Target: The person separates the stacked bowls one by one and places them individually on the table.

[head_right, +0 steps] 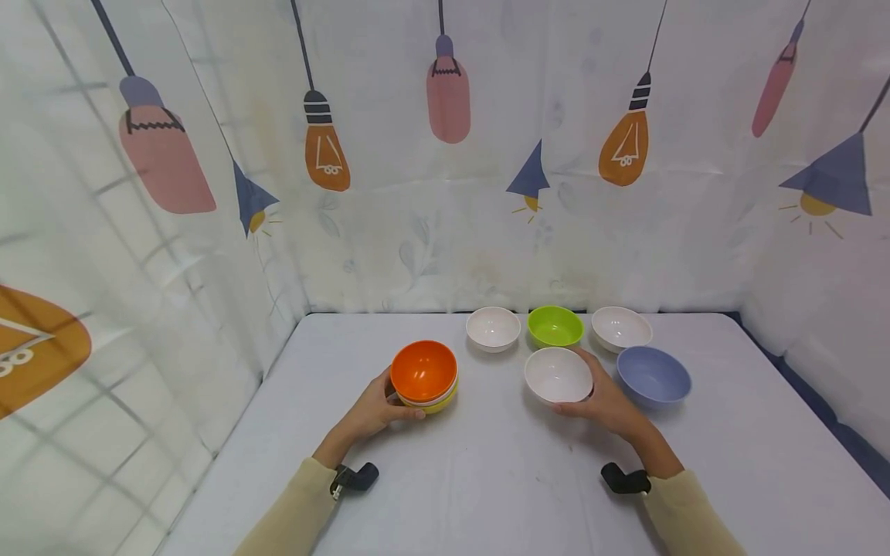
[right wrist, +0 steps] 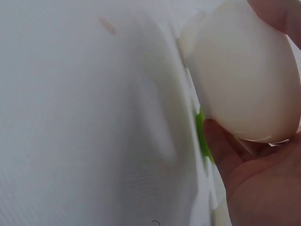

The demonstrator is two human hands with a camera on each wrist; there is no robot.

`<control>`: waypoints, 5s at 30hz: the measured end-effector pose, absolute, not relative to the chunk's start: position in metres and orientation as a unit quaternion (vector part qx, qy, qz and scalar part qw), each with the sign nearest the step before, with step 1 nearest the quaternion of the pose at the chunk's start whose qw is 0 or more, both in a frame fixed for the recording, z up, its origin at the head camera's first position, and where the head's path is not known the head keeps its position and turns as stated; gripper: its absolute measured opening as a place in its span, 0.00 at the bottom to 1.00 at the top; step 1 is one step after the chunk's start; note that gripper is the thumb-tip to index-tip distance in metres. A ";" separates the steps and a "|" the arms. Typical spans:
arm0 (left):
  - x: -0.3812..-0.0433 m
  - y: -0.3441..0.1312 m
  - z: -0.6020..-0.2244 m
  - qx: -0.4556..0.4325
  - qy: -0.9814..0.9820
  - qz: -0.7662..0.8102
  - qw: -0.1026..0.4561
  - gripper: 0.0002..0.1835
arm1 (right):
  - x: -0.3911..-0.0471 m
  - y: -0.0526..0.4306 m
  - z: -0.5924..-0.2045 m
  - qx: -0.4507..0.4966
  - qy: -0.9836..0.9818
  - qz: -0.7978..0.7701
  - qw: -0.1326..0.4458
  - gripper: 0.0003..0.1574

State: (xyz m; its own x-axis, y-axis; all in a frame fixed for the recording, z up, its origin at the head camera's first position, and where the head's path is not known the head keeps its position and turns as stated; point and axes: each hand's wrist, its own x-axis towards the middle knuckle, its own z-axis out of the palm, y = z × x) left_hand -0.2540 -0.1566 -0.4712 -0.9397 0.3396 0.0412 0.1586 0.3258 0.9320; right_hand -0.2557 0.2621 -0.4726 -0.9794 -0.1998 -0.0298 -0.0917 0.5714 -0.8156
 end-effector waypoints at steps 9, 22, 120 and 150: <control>-0.253 -0.157 -0.470 0.152 0.811 0.559 0.084 0.50 | -0.259 0.268 -0.477 -0.073 0.889 -0.448 0.062 0.73; -0.251 -0.157 -0.469 0.147 0.809 0.563 0.084 0.49 | -0.260 0.271 -0.480 -0.060 0.898 -0.433 0.055 0.74; -0.267 -0.163 -0.498 0.182 0.811 0.551 0.070 0.49 | -0.299 0.091 -0.452 -0.302 0.838 -0.445 0.096 0.59; -0.268 -0.164 -0.498 0.183 0.814 0.546 0.075 0.50 | -0.306 0.078 -0.462 -0.301 0.822 -0.474 0.098 0.59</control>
State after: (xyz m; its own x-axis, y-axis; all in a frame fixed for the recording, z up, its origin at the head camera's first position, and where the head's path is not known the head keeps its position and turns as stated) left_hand -0.2683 -0.1643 -0.4982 -0.9219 0.3795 0.0774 0.2153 0.3359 0.9170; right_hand -0.3061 0.0778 -0.4622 -0.7990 -0.5882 0.1245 -0.4024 0.3693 -0.8376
